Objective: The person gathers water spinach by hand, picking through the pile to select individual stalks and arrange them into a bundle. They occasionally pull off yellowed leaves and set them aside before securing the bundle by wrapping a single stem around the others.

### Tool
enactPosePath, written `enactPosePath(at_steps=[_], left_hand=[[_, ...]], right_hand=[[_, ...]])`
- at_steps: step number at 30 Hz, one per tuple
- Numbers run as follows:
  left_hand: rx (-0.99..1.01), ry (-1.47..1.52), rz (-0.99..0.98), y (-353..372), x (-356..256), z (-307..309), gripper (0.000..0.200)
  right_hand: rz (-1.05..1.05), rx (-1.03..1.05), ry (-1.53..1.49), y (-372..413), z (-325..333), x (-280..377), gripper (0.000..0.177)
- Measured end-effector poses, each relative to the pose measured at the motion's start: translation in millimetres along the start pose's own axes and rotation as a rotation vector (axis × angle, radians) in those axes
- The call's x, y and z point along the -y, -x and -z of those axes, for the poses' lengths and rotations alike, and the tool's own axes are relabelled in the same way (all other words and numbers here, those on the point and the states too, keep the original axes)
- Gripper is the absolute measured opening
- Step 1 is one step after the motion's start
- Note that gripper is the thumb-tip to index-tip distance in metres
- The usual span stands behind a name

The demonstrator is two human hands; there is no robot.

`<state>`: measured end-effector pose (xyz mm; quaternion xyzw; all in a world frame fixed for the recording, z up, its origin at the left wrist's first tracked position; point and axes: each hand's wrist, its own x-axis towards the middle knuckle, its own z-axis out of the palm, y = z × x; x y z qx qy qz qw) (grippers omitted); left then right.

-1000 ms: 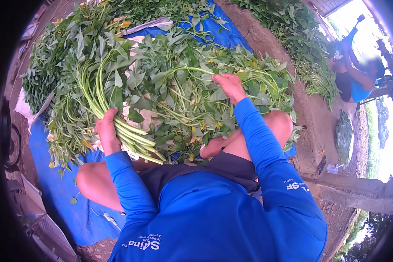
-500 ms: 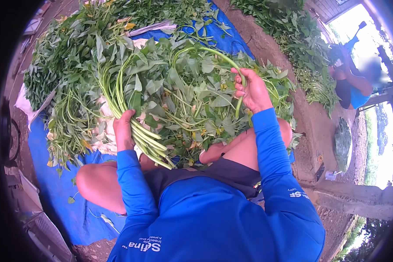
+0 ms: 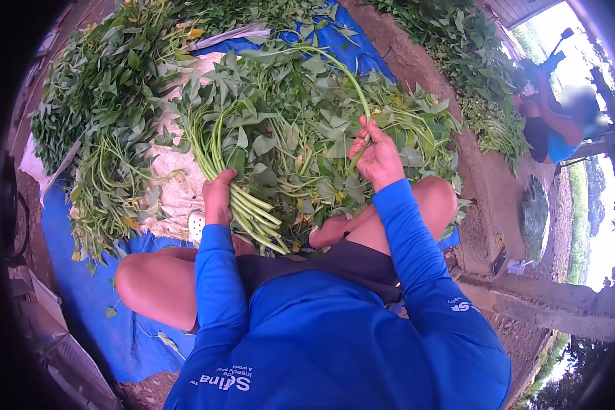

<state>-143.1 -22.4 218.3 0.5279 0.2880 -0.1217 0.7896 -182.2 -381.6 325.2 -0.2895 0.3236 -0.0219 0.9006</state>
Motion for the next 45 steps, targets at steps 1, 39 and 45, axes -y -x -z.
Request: enactPosePath(at_steps=[1, 39, 45], left_hand=[[0.017, 0.001, 0.008, -2, 1, -1, 0.027], [0.285, 0.036, 0.303, -34, 99, -9, 0.060], [0.225, -0.095, 0.308, -42, 91, -11, 0.029]], right_hand=[[-0.017, 0.015, -0.011, 2, -2, 2, 0.028], [-0.490, 0.072, 1.117, 12, 57, -208, 0.026], [-0.316, 0.127, 1.163, 29, 47, -214, 0.025]])
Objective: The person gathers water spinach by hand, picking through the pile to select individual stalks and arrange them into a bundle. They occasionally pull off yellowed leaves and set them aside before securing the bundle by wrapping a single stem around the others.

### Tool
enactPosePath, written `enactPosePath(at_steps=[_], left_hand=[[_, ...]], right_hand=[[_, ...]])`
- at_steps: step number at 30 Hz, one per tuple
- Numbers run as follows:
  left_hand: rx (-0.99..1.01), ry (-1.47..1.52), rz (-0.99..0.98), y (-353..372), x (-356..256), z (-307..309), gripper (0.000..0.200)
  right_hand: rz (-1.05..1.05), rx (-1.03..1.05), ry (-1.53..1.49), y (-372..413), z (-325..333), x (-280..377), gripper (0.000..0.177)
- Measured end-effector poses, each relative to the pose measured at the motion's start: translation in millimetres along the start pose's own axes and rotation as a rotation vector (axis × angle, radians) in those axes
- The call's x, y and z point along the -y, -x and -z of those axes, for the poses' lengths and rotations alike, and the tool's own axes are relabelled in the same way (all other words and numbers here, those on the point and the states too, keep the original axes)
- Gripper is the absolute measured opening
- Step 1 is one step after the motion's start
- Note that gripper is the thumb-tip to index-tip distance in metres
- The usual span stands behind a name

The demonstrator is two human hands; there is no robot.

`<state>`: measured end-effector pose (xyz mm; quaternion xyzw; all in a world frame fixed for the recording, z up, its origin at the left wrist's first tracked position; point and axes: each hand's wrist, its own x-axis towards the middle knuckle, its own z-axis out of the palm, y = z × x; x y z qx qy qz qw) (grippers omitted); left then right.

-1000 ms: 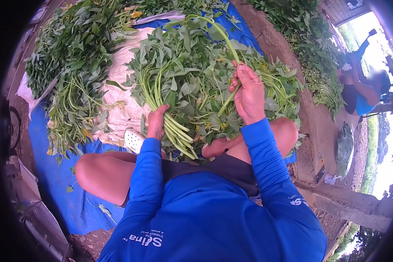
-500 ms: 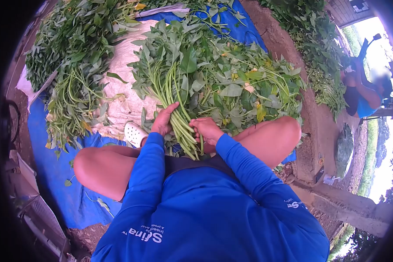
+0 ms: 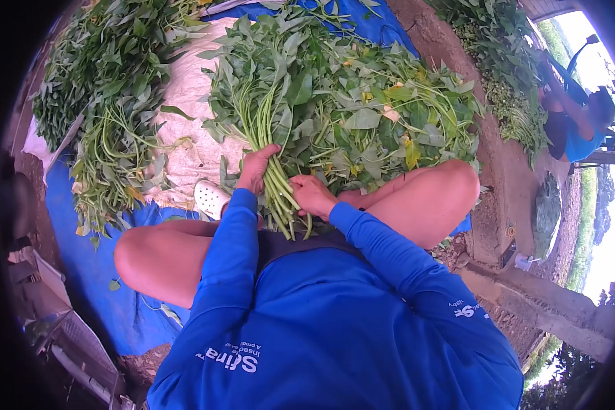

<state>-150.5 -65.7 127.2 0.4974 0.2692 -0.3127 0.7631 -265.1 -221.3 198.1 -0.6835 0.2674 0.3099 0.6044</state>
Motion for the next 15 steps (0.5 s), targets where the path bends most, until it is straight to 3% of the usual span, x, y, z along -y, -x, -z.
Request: enactPosePath(at_steps=[3, 6, 9, 12, 13, 15], left_hand=[[-0.083, 0.156, -0.109, 10, -21, -9, 0.027], [-0.091, 0.228, -0.222, 21, -43, -15, 0.027], [-0.092, 0.257, -0.362, 34, -59, -18, 0.024], [-0.126, 0.281, -0.477, 53, -74, -24, 0.026], [-0.129, 0.269, -0.484, 58, -78, -22, 0.027], [-0.156, 0.254, -0.487, 59, -84, -18, 0.028]], right_hand=[[0.210, -0.170, -0.039, 20, -3, 12, 0.036], [0.313, -0.207, -0.061, 28, 10, 27, 0.036], [0.447, -0.254, 0.256, 34, 22, 51, 0.033], [0.444, -0.178, 0.418, 39, 24, 84, 0.027], [0.426, -0.077, 0.488, 41, 28, 93, 0.036], [0.340, 0.216, 0.744, 41, 26, 108, 0.035]])
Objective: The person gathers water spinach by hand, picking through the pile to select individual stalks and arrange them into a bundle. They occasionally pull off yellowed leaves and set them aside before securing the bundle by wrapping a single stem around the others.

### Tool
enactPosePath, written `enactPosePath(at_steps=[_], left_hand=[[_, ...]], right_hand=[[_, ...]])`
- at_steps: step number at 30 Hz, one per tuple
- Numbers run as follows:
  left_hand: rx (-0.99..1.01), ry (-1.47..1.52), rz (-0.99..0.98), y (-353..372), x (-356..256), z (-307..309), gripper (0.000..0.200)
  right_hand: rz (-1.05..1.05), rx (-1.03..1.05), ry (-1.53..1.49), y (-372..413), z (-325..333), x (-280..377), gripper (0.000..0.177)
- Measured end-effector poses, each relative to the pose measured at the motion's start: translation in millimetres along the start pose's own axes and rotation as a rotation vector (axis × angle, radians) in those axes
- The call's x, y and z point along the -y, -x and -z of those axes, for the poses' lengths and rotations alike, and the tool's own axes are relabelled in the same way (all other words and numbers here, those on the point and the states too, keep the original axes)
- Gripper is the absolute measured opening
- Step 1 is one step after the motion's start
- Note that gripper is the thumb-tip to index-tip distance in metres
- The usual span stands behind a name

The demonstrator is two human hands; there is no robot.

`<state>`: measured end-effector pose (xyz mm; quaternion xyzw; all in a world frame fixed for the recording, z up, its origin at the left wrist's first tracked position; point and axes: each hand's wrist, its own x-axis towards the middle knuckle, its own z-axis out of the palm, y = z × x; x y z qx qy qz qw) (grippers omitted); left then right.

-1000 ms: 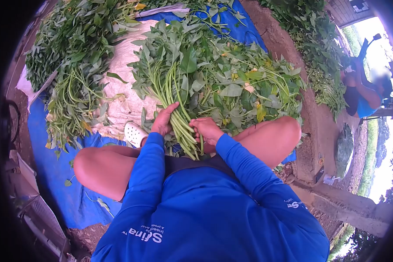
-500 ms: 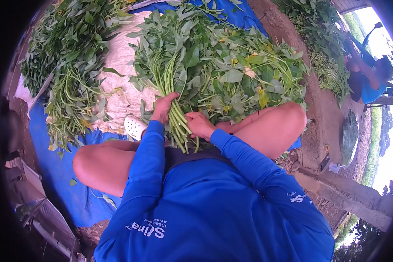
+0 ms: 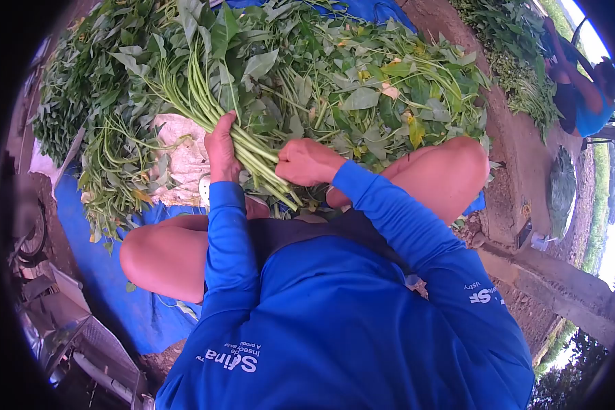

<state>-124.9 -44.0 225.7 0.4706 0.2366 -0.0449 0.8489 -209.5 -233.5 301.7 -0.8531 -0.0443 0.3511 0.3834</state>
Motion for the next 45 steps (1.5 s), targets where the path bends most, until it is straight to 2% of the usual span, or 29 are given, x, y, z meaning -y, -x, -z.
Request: enactPosePath(at_steps=[1, 2, 3, 5, 6, 8, 9, 11, 13, 14, 15, 16, 17, 19, 22, 25, 26, 29, 32, 35, 36, 39, 40, 45], left_hand=[[-0.012, -0.003, -0.005, 0, -6, 0, 0.027], [-0.014, -0.021, -0.053, 0, -13, 0, 0.027], [-0.023, -0.037, -0.116, -3, -24, 3, 0.028], [-0.070, -0.069, -0.141, 2, -54, 12, 0.030], [-0.126, -0.129, -0.203, 8, -68, 20, 0.029], [-0.223, -0.236, -0.294, 1, -91, 41, 0.028], [-0.269, -0.263, -0.349, 3, -102, 45, 0.030], [-0.365, -0.309, -0.362, 17, -126, 40, 0.033], [-0.386, -0.316, -0.358, 32, -143, 34, 0.032], [-0.387, -0.299, -0.339, 30, -145, 40, 0.032], [-0.388, -0.282, -0.323, 27, -146, 47, 0.031], [-0.381, -0.272, -0.304, 28, -146, 50, 0.032], [-0.371, -0.254, -0.309, 26, -145, 52, 0.032], [-0.353, -0.218, -0.319, 26, -140, 53, 0.033], [-0.356, -0.245, -0.262, 28, -137, 57, 0.031], [-0.351, -0.248, -0.241, 25, -134, 55, 0.028], [-0.345, -0.235, -0.238, 19, -126, 62, 0.028], [-0.322, -0.197, -0.230, 13, -118, 55, 0.026], [-0.280, -0.151, -0.177, 11, -114, 49, 0.025], [-0.243, -0.152, -0.093, 16, -116, 41, 0.025], [-0.223, -0.135, -0.096, 18, -115, 36, 0.024], [-0.177, -0.131, -0.118, 19, -107, 35, 0.022], [-0.159, -0.145, -0.099, 20, -105, 34, 0.021], [-0.090, -0.164, -0.072, 32, -94, 23, 0.024]], right_hand=[[0.004, 0.168, 0.094, -2, 3, 2, 0.034], [0.072, 0.196, 0.149, -5, 6, -10, 0.033], [0.142, 0.219, 0.203, -8, 9, -21, 0.032], [0.110, 0.125, 0.291, 0, 32, -39, 0.032], [-0.006, 0.048, 0.120, 6, 62, -50, 0.034], [-0.007, -0.266, 0.166, 12, 129, -89, 0.041], [-0.047, -0.563, 0.403, 13, 154, -118, 0.051], [-0.346, -0.842, 0.906, 7, 150, -120, 0.055], [-0.292, -0.845, 0.869, -19, 143, -129, 0.052], [-0.096, -0.697, 0.572, -50, 124, -138, 0.047], [0.042, -0.576, 0.456, -72, 90, -131, 0.033], [0.064, -0.418, 0.381, -86, 58, -112, 0.025], [-0.025, -0.319, 0.435, -106, 27, -103, 0.022], [-0.014, -0.437, 0.543, -148, -31, -118, 0.022], [-0.204, -0.343, 0.491, -160, -51, -118, 0.028], [-0.209, -0.333, 0.222, -135, -11, -88, 0.029], [-0.211, -0.338, 0.094, -132, 6, -91, 0.035], [-0.067, -0.427, -0.141, -91, 68, -60, 0.037], [-0.118, -0.342, -0.581, -26, 129, -30, 0.042], [0.017, -0.423, -0.627, -1, 137, -58, 0.052], [0.033, -0.490, -0.617, 5, 135, -55, 0.051], [0.023, -0.507, -0.948, 30, 126, -41, 0.047], [0.010, -0.489, -1.076, 35, 128, -37, 0.041], [0.041, -0.587, -1.208, 45, 114, -44, 0.034]])
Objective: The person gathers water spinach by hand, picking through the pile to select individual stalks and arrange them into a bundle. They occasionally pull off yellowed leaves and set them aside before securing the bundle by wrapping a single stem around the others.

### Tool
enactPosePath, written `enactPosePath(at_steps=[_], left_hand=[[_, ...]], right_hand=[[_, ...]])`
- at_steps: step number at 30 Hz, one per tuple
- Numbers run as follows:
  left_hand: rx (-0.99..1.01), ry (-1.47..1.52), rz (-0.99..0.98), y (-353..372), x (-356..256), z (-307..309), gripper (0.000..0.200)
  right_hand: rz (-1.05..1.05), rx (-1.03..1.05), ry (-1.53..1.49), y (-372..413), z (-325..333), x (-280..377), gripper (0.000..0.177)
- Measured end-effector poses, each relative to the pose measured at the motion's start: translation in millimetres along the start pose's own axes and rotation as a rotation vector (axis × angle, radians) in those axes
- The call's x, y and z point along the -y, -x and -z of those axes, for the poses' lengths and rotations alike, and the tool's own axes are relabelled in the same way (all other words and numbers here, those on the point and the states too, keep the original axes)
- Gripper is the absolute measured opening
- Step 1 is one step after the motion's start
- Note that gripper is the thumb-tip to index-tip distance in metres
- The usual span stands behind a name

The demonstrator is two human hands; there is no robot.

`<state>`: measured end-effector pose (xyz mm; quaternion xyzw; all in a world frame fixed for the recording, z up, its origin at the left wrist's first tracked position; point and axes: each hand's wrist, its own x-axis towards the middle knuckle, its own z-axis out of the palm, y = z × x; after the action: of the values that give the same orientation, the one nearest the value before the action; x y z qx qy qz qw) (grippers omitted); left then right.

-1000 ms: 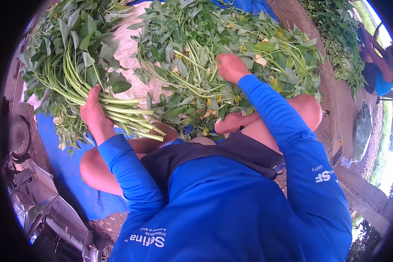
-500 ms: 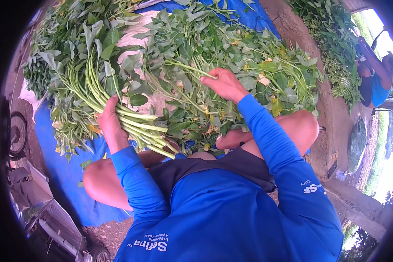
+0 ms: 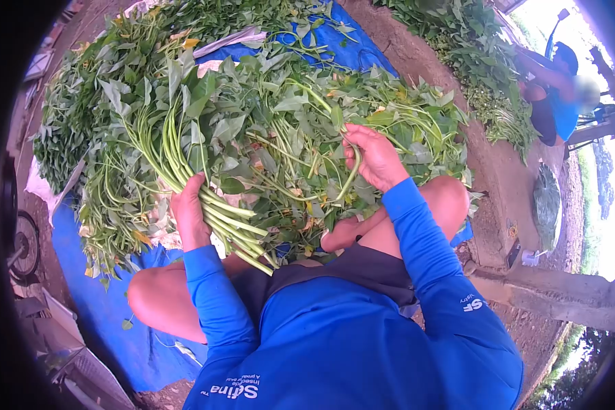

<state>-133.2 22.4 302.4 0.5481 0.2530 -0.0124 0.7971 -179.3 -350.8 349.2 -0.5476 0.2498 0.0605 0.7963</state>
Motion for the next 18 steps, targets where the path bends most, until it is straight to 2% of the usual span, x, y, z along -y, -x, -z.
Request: enactPosePath(at_steps=[2, 3, 6, 7, 10, 13, 15, 17, 18], left_hand=[[0.009, -0.017, -0.005, 0, 10, -2, 0.024], [0.018, -0.004, -0.039, 2, 13, -6, 0.024], [0.059, -0.008, -0.038, 8, 17, -11, 0.024], [0.059, -0.043, -0.019, 8, 19, -11, 0.024], [0.089, -0.055, 0.029, 12, 11, -11, 0.023], [0.089, -0.065, 0.000, 8, 18, -8, 0.024], [0.083, -0.087, 0.010, 8, 17, -7, 0.024], [0.104, -0.078, 0.056, 14, 13, -13, 0.024], [0.111, -0.075, 0.079, 18, 12, -17, 0.024]], right_hand=[[0.029, -0.015, -0.011, 14, -11, -3, 0.036], [0.004, 0.055, -0.111, 15, -5, -5, 0.040], [0.239, 0.009, 0.153, 18, 0, -11, 0.043], [0.330, -0.130, 0.427, 11, 6, -19, 0.044], [0.510, -0.203, 0.484, 5, -8, -21, 0.039], [0.417, -0.249, 0.472, 13, -18, -13, 0.032], [0.341, -0.243, 0.373, 16, -22, -10, 0.027], [0.257, -0.182, 0.129, 17, -23, -9, 0.023], [0.310, -0.191, 0.091, 17, -27, -9, 0.022]])
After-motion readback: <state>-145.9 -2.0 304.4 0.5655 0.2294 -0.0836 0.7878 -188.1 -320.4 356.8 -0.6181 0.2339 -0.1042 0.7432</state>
